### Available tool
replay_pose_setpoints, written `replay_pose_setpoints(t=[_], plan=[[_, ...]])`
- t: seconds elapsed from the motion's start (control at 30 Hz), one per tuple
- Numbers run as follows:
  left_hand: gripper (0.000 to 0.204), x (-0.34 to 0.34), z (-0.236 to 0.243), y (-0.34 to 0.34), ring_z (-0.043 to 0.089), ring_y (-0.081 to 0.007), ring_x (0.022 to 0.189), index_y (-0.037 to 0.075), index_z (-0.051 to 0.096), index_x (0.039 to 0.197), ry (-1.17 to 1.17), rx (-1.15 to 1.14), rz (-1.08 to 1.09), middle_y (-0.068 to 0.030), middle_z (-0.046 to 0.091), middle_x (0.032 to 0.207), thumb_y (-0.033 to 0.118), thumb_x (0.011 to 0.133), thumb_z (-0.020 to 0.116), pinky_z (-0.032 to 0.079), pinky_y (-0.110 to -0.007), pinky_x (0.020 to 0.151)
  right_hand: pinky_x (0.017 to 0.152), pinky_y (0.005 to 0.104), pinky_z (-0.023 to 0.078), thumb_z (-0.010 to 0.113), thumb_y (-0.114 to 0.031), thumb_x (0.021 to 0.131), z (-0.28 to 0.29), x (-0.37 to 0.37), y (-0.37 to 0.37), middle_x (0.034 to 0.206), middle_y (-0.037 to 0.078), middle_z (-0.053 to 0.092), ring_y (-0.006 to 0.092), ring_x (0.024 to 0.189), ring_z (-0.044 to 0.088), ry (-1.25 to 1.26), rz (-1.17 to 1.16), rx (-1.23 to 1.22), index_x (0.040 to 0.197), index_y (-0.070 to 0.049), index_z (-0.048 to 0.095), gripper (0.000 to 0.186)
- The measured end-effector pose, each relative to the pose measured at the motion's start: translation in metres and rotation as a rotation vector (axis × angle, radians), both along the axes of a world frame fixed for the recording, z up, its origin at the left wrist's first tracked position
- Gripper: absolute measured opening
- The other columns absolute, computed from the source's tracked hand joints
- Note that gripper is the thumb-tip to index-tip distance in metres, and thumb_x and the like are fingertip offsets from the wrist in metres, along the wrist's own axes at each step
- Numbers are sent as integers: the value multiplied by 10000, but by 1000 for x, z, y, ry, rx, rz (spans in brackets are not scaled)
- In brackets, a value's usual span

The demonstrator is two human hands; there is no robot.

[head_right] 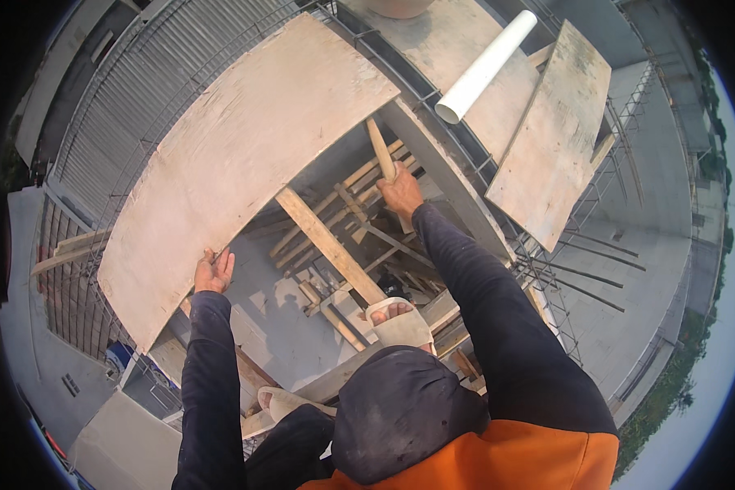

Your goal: The person positions and secures wooden boards and a PVC pipe segment atop a concrete structure using a hammer.

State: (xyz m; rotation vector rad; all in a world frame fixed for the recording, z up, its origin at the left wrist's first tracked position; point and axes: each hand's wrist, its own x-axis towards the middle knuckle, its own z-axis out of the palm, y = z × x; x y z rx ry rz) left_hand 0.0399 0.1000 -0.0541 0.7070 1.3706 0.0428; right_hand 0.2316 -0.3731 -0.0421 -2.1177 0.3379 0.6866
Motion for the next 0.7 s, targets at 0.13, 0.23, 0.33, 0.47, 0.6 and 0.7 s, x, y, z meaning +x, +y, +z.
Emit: replay_pose_setpoints(t=[0.13,0.23,0.33,0.47,0.6,0.7], plan=[[304,11,0,3,677,-339,1251,43,529,1334,-55,-9,27,-235,668,1301,268,1129,550,604,-499,1025,1007,472,551,748,-252,883,-25,-36,-7,1194,306,722,440,1141,711,-2,109,-224,1372,49,565,602],[320,24,12,-16,636,-349,1319,40,499,1374,-48,-2,11,-244,611,1412,255,1138,525,594,-492,1052,1005,461,559,753,-255,886,-44,-41,-13,1171,296,737,412,1137,722,200,278,-284,1354,58,589,587],[365,30,12,-19,658,-371,1283,24,486,1419,-75,-7,14,-266,619,1390,239,1130,546,606,-504,1028,996,450,564,757,-265,873,-57,-47,-2,1171,292,741,400,1124,731,200,432,-360,1343,68,606,595],[411,20,12,-15,645,-388,1300,10,441,1471,-86,-10,12,-284,573,1444,226,1134,534,610,-493,1026,973,466,562,751,-266,862,-43,-57,45,1138,312,735,429,1103,726,113,464,-273,1308,78,600,583],[469,10,23,-4,615,-394,1336,-1,372,1531,-97,2,53,-298,490,1524,217,1141,513,610,-484,1030,961,498,558,701,-208,884,0,-60,84,1128,336,724,465,1087,718,-103,398,-52,1326,31,547,526],[515,26,26,-21,587,-398,1366,-3,324,1572,-100,-18,40,-303,429,1567,218,1143,504,604,-482,1046,972,496,567,687,-203,894,-20,-62,66,1133,329,728,470,1082,717,-61,381,-270,1336,28,556,515]])
